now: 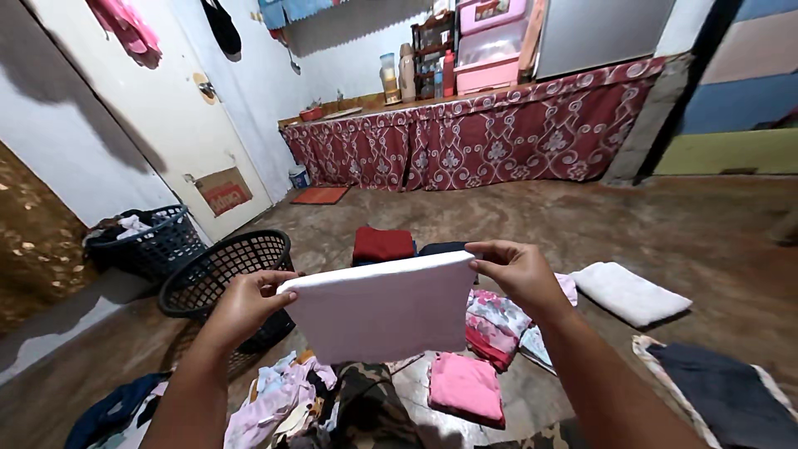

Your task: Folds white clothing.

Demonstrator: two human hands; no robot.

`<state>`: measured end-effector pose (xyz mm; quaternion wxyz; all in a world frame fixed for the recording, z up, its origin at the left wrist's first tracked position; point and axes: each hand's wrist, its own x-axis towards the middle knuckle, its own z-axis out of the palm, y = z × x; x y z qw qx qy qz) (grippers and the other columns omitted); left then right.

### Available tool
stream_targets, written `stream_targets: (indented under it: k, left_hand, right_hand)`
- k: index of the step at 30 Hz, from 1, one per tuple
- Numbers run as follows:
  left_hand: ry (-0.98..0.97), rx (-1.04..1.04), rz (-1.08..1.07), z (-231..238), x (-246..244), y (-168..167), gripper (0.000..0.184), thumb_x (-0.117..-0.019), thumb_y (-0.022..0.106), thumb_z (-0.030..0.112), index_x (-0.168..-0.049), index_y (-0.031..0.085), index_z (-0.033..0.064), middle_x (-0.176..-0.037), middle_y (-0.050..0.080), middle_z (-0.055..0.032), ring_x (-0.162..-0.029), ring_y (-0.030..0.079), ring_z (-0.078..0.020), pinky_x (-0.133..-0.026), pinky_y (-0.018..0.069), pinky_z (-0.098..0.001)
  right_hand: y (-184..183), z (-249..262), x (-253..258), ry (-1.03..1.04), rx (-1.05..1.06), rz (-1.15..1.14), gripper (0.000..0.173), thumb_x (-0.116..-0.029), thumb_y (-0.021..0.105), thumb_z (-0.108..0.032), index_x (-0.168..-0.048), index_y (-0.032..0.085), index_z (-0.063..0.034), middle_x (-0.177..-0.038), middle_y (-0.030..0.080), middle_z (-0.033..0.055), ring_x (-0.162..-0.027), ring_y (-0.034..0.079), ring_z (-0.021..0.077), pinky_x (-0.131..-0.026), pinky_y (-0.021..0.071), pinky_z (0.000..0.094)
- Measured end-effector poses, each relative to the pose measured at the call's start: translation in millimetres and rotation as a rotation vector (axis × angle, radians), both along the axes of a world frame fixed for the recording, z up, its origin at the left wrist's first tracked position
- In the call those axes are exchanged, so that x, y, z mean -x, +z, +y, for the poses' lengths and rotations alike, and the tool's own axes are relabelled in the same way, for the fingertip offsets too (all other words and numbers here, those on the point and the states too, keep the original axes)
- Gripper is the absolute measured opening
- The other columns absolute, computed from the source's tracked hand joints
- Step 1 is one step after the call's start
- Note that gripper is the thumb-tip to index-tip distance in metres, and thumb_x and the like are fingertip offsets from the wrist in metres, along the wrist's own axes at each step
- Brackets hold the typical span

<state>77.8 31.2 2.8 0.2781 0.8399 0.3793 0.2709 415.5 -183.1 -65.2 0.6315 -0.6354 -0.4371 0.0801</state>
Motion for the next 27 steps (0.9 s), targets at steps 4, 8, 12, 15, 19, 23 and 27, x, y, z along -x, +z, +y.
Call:
stream_targets:
  k: [4, 8, 12, 15, 19, 23, 27]
  left_hand:
    - [0.016, -0.039, 0.051, -3, 0, -1, 0.022, -0.0916, 0.074, 0.003, -0.113, 0.074, 0.0055, -0.106, 0.073, -0.0087, -0.09, 0.069, -0.0141, -0.085, 0.0565, -0.0352]
    - [0.048, -0.155, 0.059, -4, 1, -6, 0.011, -0.0936, 0.073, 0.009, -0.104, 0.077, 0.0074, -0.1, 0.071, -0.006, -0.076, 0.063, -0.0121, -0.073, 0.0533, -0.0347]
    - [0.061, -0.304, -0.022, -4, 4, -17, 0.01, -0.0936, 0.072, 0.013, -0.101, 0.077, 0.0078, -0.098, 0.07, -0.0058, -0.078, 0.063, -0.0124, -0.073, 0.0534, -0.0341]
    - [0.122, -0.376, -0.092, -10, 2, -28, 0.011, -0.0923, 0.073, 0.013, -0.101, 0.077, 0.0083, -0.098, 0.07, -0.0068, -0.077, 0.063, -0.0123, -0.072, 0.0533, -0.0338]
    - [0.185, -0.453, -0.187, -16, -2, -42, 0.015, -0.0874, 0.075, 0.012, -0.1, 0.077, 0.006, -0.098, 0.069, -0.0086, -0.08, 0.065, -0.0116, -0.073, 0.0549, -0.0289]
    - [0.207, -0.462, -0.28, -19, -5, -50, 0.019, -0.083, 0.078, 0.008, -0.101, 0.076, 0.0029, -0.1, 0.067, -0.0109, -0.082, 0.065, -0.0106, -0.074, 0.0544, -0.0247]
    - [0.206, -0.474, -0.336, -20, -3, -57, 0.016, -0.0828, 0.076, 0.009, -0.098, 0.076, 0.0028, -0.098, 0.067, -0.0097, -0.083, 0.064, -0.0084, -0.074, 0.0543, -0.0222]
  right_hand:
    - [-5, -2, 2, -0.053, 0.032, -0.076, 0.018, -0.0897, 0.073, -0.003, -0.108, 0.075, -0.0031, -0.091, 0.073, 0.0057, -0.076, 0.067, 0.0048, -0.074, 0.0565, 0.0236]
    - [-9, -4, 3, -0.097, 0.028, -0.128, 0.012, -0.0904, 0.073, -0.008, -0.102, 0.075, -0.0055, -0.088, 0.073, 0.0027, -0.075, 0.066, 0.0033, -0.073, 0.0556, 0.0223]
    - [-14, -2, 3, -0.123, -0.019, -0.192, 0.011, -0.0929, 0.07, -0.01, -0.101, 0.075, -0.0057, -0.09, 0.073, 0.0029, -0.077, 0.066, 0.0034, -0.074, 0.0557, 0.0219]
    - [-16, 1, 5, -0.136, -0.041, -0.204, 0.012, -0.0943, 0.068, -0.01, -0.103, 0.075, -0.0051, -0.095, 0.072, 0.0049, -0.079, 0.067, 0.0048, -0.076, 0.0566, 0.022]
    - [-19, 3, 8, -0.177, -0.058, -0.239, 0.014, -0.0947, 0.068, -0.01, -0.105, 0.075, -0.0046, -0.098, 0.072, 0.0077, -0.084, 0.068, 0.0074, -0.079, 0.0573, 0.0239]
    - [-23, 4, 9, -0.205, -0.107, -0.283, 0.016, -0.0937, 0.066, -0.01, -0.106, 0.075, -0.0038, -0.1, 0.072, 0.0089, -0.086, 0.069, 0.0097, -0.081, 0.0583, 0.0255]
    - [-30, 2, 12, -0.234, -0.164, -0.336, 0.016, -0.0928, 0.065, -0.012, -0.102, 0.075, -0.005, -0.097, 0.07, 0.0069, -0.086, 0.067, 0.0086, -0.079, 0.0563, 0.0229]
